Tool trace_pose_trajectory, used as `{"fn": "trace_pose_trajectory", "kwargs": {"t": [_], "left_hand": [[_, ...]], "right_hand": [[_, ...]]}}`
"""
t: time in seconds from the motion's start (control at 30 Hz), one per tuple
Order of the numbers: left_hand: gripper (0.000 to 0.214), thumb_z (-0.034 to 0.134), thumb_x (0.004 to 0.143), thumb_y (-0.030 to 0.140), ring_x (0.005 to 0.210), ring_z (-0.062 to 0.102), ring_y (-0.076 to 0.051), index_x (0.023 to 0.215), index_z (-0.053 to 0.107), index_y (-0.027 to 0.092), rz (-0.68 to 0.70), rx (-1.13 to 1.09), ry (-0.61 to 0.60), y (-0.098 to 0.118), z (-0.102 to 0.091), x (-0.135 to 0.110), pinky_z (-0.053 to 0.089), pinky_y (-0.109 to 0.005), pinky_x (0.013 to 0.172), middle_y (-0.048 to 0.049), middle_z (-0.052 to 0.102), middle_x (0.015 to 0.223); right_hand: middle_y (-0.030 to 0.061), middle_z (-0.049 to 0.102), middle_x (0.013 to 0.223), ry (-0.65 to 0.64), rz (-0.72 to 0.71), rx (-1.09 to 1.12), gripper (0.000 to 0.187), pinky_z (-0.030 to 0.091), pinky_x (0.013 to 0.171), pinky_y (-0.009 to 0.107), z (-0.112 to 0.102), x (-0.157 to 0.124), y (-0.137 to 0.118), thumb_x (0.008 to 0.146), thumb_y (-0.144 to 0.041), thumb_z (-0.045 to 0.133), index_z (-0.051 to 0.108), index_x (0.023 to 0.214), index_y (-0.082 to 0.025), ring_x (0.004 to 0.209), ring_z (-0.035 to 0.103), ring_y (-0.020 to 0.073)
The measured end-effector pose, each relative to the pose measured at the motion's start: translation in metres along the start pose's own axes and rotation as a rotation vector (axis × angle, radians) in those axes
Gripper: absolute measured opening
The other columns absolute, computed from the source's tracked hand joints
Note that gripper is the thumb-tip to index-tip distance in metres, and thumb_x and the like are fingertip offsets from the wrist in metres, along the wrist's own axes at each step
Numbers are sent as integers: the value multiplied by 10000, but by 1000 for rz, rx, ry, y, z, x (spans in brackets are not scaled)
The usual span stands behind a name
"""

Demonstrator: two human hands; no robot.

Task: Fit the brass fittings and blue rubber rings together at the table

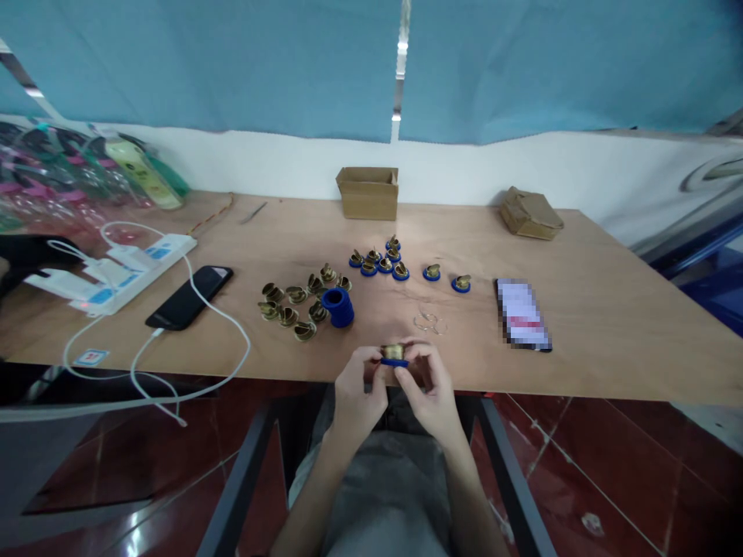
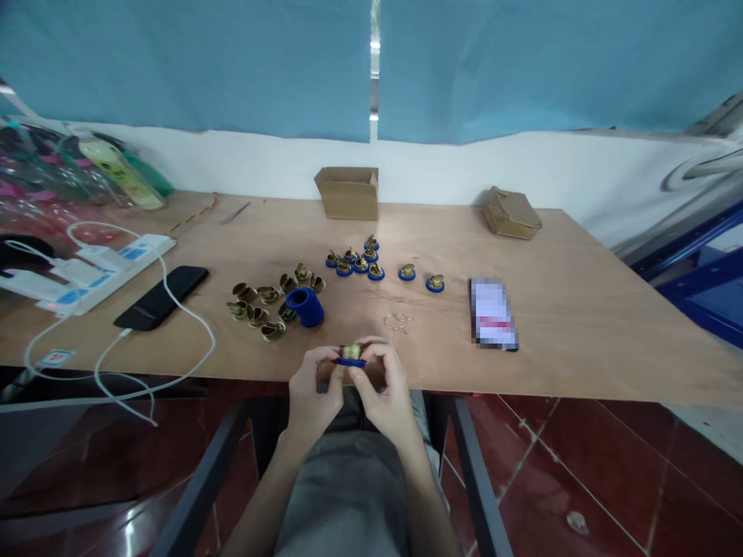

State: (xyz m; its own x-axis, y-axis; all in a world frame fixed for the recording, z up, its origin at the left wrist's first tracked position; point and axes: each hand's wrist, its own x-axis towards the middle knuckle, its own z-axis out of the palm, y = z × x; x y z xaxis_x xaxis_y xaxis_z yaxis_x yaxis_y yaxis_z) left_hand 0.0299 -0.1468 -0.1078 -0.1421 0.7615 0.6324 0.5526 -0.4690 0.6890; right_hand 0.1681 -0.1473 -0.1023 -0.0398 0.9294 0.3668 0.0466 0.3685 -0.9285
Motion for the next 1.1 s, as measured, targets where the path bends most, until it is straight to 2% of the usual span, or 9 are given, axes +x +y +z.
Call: {"fn": "trace_pose_trajectory", "kwargs": {"t": [0.07, 0.17, 0.3, 0.5, 0.7, 0.8, 0.93, 1.1], "left_hand": [[180, 541, 906, 76, 821, 741, -141, 1018, 563, 215, -4, -32, -21, -2, 0, 1, 603, -222, 701, -26, 705, 912], [190, 512, 920, 63, 858, 730, -135, 1034, 547, 212, -13, -75, -20, -3, 3, 1, 603, -219, 712, -40, 690, 963], [172, 519, 948, 85, 858, 727, -131, 1061, 553, 209, -43, -99, -38, -3, 6, -1, 606, -221, 717, -48, 694, 991], [109, 612, 942, 167, 821, 731, -147, 1041, 592, 205, -69, -46, -33, -2, 6, -4, 603, -244, 731, -37, 706, 929], [64, 628, 946, 207, 775, 714, -146, 1009, 627, 201, -17, -45, -117, -2, 6, -3, 589, -240, 700, -31, 709, 877], [68, 649, 946, 243, 741, 707, -132, 1001, 662, 204, -101, -87, -154, -6, 1, -1, 585, -224, 683, -21, 717, 858], [140, 690, 930, 301, 710, 706, -126, 1029, 709, 204, -246, -68, -83, -14, -16, 6, 575, -214, 655, -18, 743, 855], [183, 682, 916, 330, 753, 712, -148, 997, 760, 185, -218, 66, 126, -24, -40, 39, 582, -271, 764, -42, 779, 885]], "right_hand": [[73, 621, 1203, -34, 68, 116, 101, 542, 945, 345, -3, 1, 0, 985, -300, 628, 569, 1053, -254, 1099, 655, 206], [42, 647, 1067, -1, 121, 197, 102, 558, 880, 300, -6, 3, 1, 993, -335, 622, 591, 1047, -255, 992, 668, 175], [5, 622, 932, 103, 158, 230, 209, 566, 772, 264, -5, 6, 3, 906, -373, 739, 597, 1009, -258, 860, 649, 156], [-5, 594, 918, 342, 194, 290, 241, 551, 715, 250, 2, 8, 6, 886, -358, 761, 575, 992, -249, 803, 614, 138], [-27, 557, 898, 520, 213, 372, 261, 468, 590, 205, 7, 12, 8, 862, -343, 781, 558, 950, -240, 631, 513, 81], [-36, 550, 890, 562, 209, 379, 278, 414, 534, 193, 8, 13, 7, 845, -353, 791, 560, 954, -243, 577, 463, 65], [-29, 552, 892, 558, 211, 343, 286, 429, 549, 201, 8, 13, 8, 849, -384, 782, 554, 941, -238, 591, 481, 71], [-14, 573, 925, 514, 214, 300, 299, 458, 583, 218, 7, 10, 12, 853, -406, 785, 556, 936, -233, 637, 522, 91]]}}
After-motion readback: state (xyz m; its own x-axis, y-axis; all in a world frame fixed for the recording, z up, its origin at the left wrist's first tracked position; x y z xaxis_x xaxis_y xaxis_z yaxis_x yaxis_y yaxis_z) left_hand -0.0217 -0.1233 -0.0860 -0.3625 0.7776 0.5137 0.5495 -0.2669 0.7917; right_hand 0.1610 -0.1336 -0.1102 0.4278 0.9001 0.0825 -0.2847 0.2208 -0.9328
